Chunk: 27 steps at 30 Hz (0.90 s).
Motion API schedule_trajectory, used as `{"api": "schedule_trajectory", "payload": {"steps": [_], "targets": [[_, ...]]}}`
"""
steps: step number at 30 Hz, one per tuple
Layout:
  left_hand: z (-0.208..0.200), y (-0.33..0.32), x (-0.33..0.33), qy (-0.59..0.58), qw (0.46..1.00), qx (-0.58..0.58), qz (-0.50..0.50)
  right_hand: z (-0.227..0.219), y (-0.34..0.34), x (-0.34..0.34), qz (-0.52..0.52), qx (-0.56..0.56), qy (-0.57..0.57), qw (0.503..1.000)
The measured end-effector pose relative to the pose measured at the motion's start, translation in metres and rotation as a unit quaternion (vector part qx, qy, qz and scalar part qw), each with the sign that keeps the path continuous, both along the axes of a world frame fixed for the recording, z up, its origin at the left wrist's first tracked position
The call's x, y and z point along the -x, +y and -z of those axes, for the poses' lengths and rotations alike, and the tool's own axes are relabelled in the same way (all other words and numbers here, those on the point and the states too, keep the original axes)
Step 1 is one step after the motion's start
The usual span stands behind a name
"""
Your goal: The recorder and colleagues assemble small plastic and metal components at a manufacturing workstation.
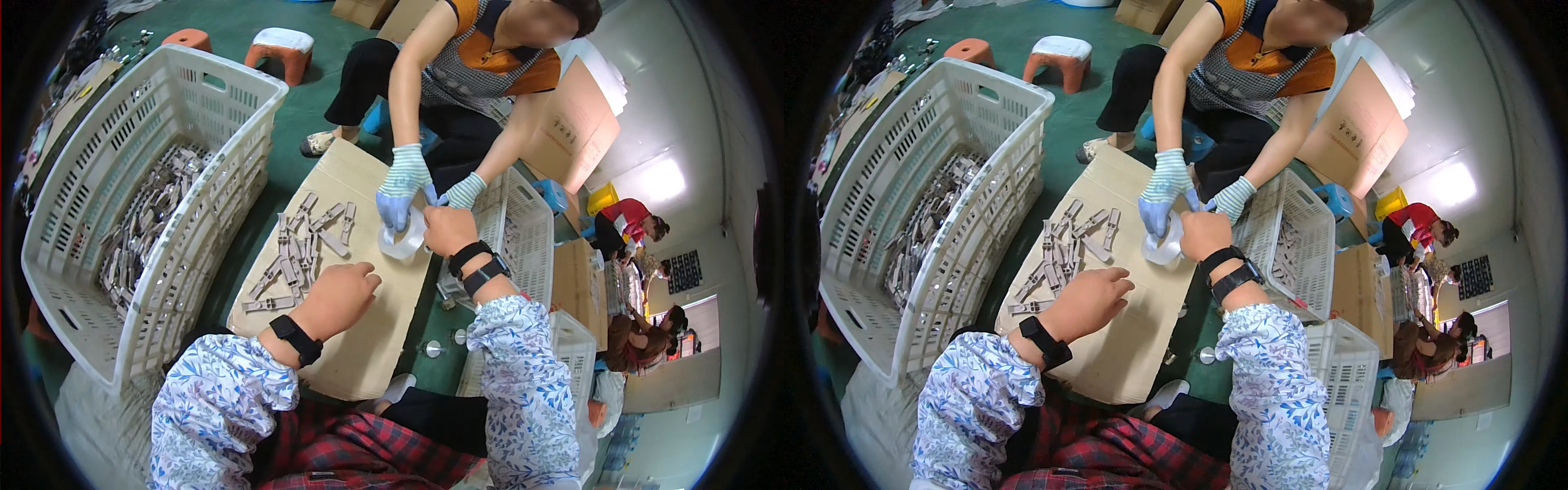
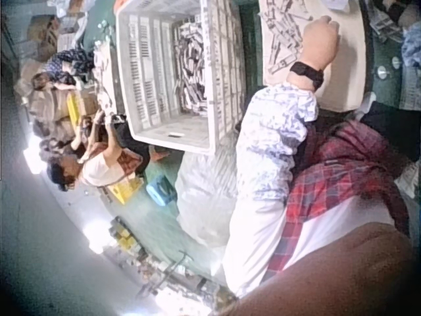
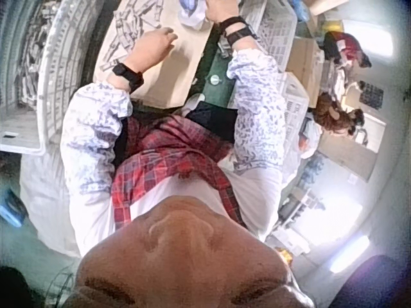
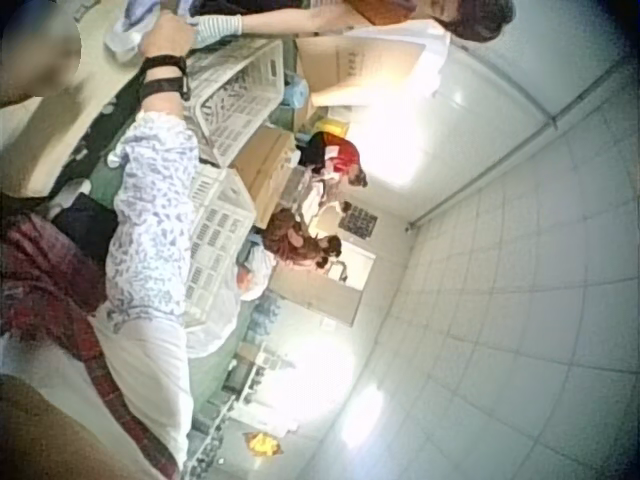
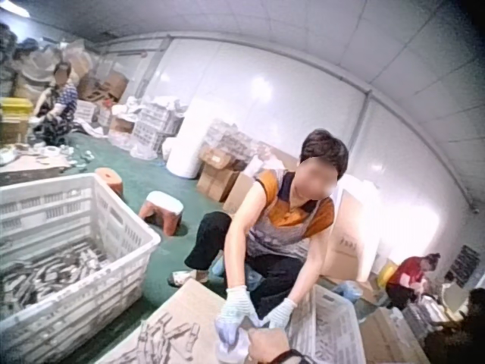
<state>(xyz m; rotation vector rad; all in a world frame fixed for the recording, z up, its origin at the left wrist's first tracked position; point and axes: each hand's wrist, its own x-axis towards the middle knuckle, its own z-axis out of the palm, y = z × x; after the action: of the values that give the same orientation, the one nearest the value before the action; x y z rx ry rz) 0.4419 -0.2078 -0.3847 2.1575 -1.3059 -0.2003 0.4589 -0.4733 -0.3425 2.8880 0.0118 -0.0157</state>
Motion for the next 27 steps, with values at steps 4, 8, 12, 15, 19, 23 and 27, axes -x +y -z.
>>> {"api": "schedule_trajectory", "payload": {"steps": [4, 8, 12, 15, 19, 23, 27], "targets": [[0.012, 0.012, 0.000, -0.012, 1.000, 0.010, -0.021, 0.004, 0.029, -0.015, -0.003, 0.045, 0.038, 0.998], [0.045, -0.013, 0.008, -0.019, 0.993, 0.103, -0.061, -0.006, 0.016, 0.012, -0.024, 0.007, 0.065, 0.998], [0.054, -0.038, 0.019, -0.052, 0.992, 0.097, -0.069, 0.027, -0.019, 0.030, 0.077, -0.038, -0.018, 0.996], [0.052, -0.032, 0.017, -0.055, 0.990, 0.058, -0.113, 0.041, -0.035, 0.017, 0.140, -0.028, 0.014, 0.990], [0.051, -0.041, 0.007, 0.035, 0.995, 0.050, -0.078, 0.046, -0.051, 0.010, 0.203, -0.111, -0.012, 0.973], [0.056, -0.078, -0.018, 0.229, 0.967, 0.087, -0.070, 0.051, -0.050, 0.016, 0.202, -0.058, -0.041, 0.977], [0.087, -0.133, -0.037, 0.287, 0.929, 0.192, -0.136, 0.050, -0.035, 0.022, 0.135, -0.072, -0.026, 0.988]]}}
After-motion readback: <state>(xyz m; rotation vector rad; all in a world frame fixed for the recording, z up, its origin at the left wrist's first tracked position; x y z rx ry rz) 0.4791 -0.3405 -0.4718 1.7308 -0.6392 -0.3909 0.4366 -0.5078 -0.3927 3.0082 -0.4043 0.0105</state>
